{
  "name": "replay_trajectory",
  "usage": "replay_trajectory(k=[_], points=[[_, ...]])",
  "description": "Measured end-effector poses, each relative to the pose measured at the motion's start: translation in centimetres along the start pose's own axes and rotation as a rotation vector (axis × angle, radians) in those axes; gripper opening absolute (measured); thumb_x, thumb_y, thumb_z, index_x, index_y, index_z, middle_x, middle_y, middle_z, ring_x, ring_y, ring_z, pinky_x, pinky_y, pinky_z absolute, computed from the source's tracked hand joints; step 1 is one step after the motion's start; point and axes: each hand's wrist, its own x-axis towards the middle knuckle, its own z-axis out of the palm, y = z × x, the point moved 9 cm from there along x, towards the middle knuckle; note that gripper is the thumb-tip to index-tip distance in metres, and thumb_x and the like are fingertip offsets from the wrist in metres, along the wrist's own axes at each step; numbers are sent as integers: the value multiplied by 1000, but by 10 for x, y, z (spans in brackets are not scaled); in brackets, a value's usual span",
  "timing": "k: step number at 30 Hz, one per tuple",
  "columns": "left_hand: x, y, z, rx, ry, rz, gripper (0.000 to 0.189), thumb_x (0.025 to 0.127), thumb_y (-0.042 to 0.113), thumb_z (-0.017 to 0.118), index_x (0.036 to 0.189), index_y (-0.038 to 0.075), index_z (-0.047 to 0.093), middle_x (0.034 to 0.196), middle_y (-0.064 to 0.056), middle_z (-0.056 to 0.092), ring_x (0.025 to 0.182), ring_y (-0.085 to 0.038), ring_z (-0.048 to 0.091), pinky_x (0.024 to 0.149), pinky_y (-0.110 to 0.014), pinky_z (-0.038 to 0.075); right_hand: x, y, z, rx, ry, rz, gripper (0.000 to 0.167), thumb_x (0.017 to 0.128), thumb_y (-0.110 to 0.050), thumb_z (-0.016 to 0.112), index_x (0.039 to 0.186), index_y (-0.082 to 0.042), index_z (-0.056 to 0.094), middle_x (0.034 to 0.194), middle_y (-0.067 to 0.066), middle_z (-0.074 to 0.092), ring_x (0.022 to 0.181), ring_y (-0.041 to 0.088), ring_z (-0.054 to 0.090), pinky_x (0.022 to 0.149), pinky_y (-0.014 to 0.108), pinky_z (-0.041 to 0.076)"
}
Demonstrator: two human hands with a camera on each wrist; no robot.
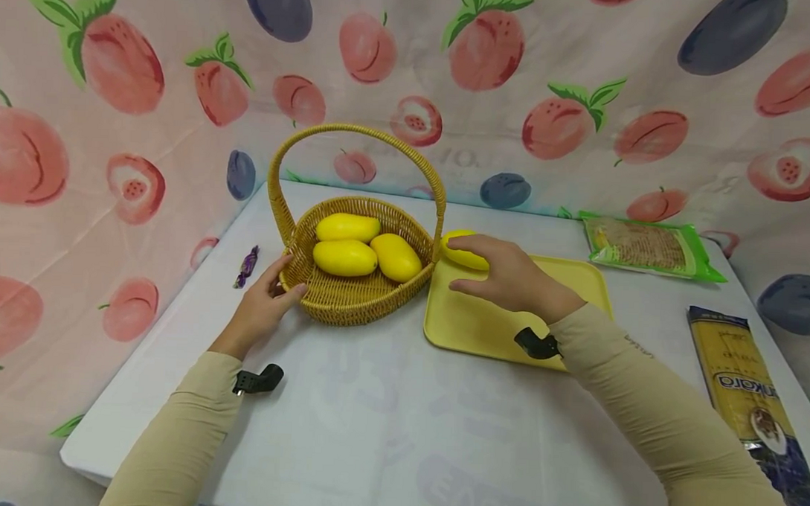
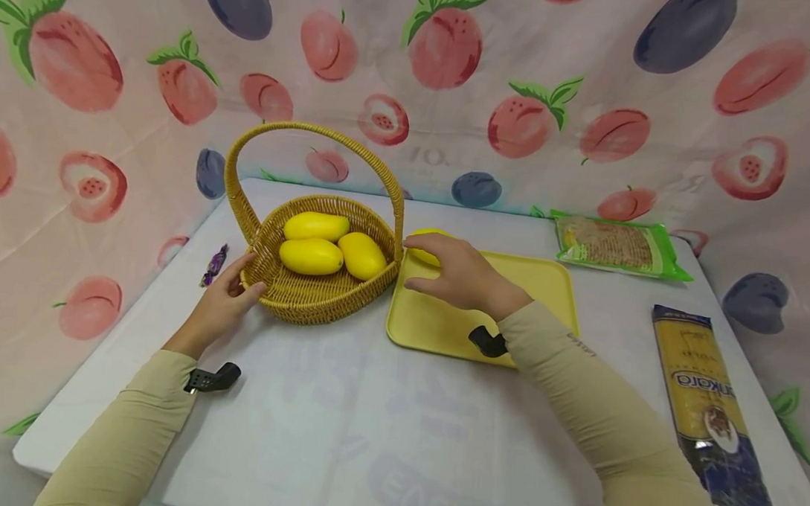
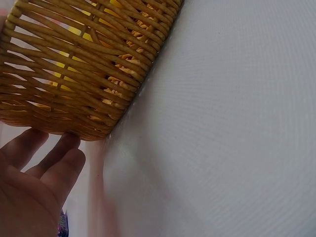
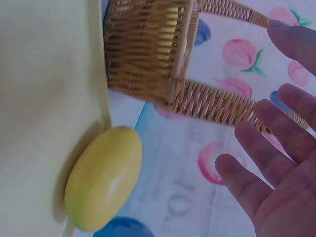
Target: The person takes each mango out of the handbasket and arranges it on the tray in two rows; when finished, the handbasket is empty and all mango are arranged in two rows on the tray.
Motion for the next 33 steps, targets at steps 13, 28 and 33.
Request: replay_trajectory(k=[13, 28, 33], points=[[1, -1, 0, 9, -1, -9, 75, 100, 43, 60, 162, 30, 19, 163, -14, 22, 138, -41, 39, 110, -58, 32, 14, -25, 17, 26, 19, -98, 59, 86, -23, 82, 137, -1, 59, 134, 13, 61, 124, 28, 56, 106, 44, 42], [1, -2, 0, 10, 7, 10, 74, 100, 40, 61, 162, 29, 20, 164, -15, 21, 139, -42, 38, 110, -58, 32, 40, -35, 45, 20, -46, -89, 59, 88, -26, 80, 137, 0, 59, 138, 12, 59, 126, 27, 55, 108, 39, 41], [2, -2, 0, 11, 10, 19, 76, 99, 46, 61, 161, 28, 21, 163, -15, 22, 137, -42, 40, 110, -58, 33, 51, -34, 57, 31, -75, -57, 59, 90, -28, 78, 138, -1, 58, 139, 11, 58, 130, 27, 52, 110, 39, 38]])
